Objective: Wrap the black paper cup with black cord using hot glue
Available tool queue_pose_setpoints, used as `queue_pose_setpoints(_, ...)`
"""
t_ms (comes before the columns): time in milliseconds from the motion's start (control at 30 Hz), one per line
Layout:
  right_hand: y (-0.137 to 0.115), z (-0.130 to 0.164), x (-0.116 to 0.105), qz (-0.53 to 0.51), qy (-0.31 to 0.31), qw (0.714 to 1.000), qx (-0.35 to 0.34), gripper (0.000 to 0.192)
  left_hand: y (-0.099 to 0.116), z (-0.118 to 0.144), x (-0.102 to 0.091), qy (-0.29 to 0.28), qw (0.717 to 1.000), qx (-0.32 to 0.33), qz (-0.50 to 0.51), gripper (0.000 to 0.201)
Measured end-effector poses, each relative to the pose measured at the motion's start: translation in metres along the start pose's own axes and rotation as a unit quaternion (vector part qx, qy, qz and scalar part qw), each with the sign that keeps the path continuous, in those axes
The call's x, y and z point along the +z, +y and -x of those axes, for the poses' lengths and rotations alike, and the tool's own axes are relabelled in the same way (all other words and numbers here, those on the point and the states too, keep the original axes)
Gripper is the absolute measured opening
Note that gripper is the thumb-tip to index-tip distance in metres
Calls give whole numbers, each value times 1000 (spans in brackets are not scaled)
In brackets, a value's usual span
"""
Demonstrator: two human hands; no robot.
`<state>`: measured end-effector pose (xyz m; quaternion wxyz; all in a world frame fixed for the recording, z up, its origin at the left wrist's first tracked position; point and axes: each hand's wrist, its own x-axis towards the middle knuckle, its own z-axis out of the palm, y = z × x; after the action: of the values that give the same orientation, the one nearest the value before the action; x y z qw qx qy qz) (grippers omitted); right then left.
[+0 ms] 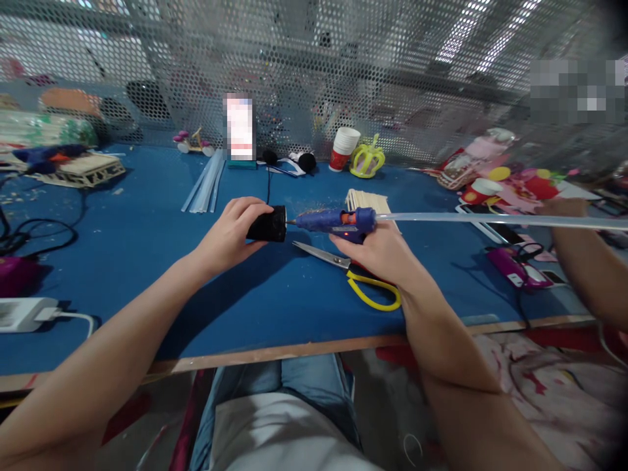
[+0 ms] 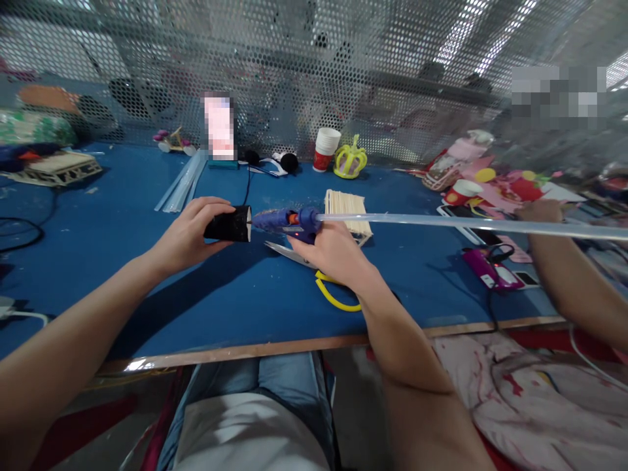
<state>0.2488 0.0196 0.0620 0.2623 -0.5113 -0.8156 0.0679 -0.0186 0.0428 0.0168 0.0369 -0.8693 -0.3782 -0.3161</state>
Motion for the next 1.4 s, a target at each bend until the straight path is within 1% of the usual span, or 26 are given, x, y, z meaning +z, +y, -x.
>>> queue_pose_setpoints(100, 0, 1, 0, -14, 0, 1000, -12, 22, -1, 0, 0, -2, 1000, 0, 0, 46)
queue_pose_setpoints(267, 4, 2, 2, 10, -16, 1000, -17, 30, -1, 1, 0, -5, 1000, 1, -9, 46)
queue_pose_setpoints(467, 4, -1, 2, -7, 13, 1000, -22, 24, 0, 0, 0, 0, 1000, 14, -15, 46)
queue_pose_setpoints(600, 5, -3, 2, -8, 19, 999, -29, 25, 0, 1, 1, 2, 1000, 20, -18, 44)
queue_pose_setpoints(833, 2, -5, 1, -32, 23, 999, -12, 26, 1, 1, 1, 1, 999, 24, -22, 45)
queue_pose_setpoints(1033, 5, -5, 2, -52, 20, 998, 10, 27, 3, 0, -1, 5, 999, 34, -25, 43)
queue_pose_setpoints(1167, 5, -5, 3, -41, 26, 999, -10, 28, 2, 0, -1, 13, 999, 34, -24, 41)
queue_pose_setpoints(1300, 5, -5, 3, -19, 54, 997, -44, 25, 1, 1, 0, 16, 999, 31, -28, 41)
queue_pose_setpoints(1400, 5, -4, 4, -16, 54, 998, -42, 25, 0, 1, 1, 15, 999, 30, -28, 42)
